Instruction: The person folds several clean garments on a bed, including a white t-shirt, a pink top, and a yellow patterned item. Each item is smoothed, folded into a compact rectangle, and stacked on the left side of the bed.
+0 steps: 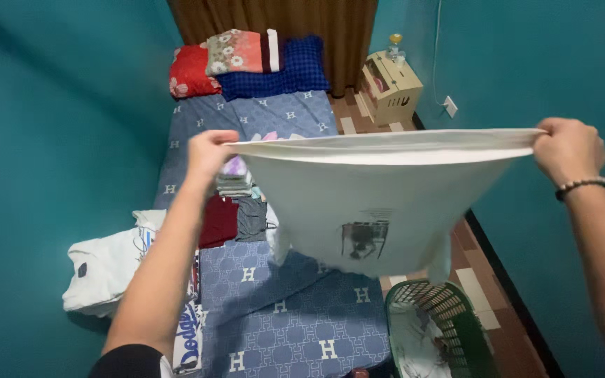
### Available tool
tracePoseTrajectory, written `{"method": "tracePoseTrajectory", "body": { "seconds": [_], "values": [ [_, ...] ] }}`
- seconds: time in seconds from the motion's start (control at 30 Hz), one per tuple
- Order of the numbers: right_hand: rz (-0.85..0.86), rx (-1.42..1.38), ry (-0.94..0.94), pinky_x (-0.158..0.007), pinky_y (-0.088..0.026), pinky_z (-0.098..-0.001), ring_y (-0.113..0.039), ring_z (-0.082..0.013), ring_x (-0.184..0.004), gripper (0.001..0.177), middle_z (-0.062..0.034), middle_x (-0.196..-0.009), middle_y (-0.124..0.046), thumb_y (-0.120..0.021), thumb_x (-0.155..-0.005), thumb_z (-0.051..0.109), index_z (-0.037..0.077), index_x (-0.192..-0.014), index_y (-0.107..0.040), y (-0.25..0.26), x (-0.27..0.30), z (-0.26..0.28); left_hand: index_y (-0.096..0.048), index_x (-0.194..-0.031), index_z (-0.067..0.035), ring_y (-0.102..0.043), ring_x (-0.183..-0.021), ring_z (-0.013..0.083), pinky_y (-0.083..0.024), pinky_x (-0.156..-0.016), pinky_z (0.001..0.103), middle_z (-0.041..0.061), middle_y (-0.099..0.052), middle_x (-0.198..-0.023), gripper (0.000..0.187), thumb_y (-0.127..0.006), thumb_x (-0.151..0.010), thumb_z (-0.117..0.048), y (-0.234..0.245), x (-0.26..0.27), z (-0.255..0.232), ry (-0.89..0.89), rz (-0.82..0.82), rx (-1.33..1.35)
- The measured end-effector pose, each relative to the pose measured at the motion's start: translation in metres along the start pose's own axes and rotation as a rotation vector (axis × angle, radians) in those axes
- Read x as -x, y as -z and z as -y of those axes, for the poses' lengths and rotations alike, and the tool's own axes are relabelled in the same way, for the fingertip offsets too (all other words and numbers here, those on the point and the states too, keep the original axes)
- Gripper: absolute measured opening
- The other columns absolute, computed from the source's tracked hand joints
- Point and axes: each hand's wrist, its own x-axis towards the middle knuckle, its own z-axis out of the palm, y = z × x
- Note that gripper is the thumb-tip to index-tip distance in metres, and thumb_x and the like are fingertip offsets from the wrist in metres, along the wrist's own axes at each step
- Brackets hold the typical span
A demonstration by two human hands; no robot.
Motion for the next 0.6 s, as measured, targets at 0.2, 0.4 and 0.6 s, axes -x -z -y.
{"method": "tracePoseTrajectory", "body": {
  "seconds": [0.2, 0.4, 0.6],
  "values": [
    [0.341, -0.047, 0.307, -0.100, -0.045, -0.0499, -0.054, -0.0309, -0.124, 0.065, -0.0152, -0.138, -0.056, -0.081, -0.077, 0.028, 0.017, -0.138, -0.061, -0.011, 0.043, 0.069, -0.080, -0.103, -0.007, -0.076, -0.085, 0.0175, -0.061, -0.078, 0.029, 0.008, -0.080, -0.098, 0.030, -0.067, -0.079, 0.006, -0.099, 0.061, -0.050, -0.257, 0.188, -0.043],
    [0.653, -0.678, 0.656, -0.085, -0.053, -0.0337, -0.067, -0.0171, -0.097, 0.043, -0.0073, -0.107, -0.073, -0.070, -0.091, 0.034, 0.006, -0.124, -0.067, -0.054, 0.122, 0.186, -0.073, -0.095, -0.005, -0.067, -0.094, 0.0253, -0.053, -0.087, 0.035, 0.008, -0.071, -0.095, 0.014, -0.077, -0.083, -0.003, -0.182, 0.104, -0.092, -0.600, 0.336, -0.122],
    [0.570, -0.988, 0.528, -0.069, -0.049, -0.0248, -0.058, -0.0051, -0.077, 0.017, 0.0031, -0.085, -0.068, -0.059, -0.098, 0.016, 0.004, -0.102, -0.071, -0.051, 0.114, 0.203, -0.055, -0.119, -0.006, -0.058, -0.103, 0.0117, -0.050, -0.093, 0.031, -0.001, -0.060, -0.106, 0.041, -0.078, -0.087, -0.015, -0.203, 0.127, -0.038, -0.256, 0.414, 0.458]
  ]
}}
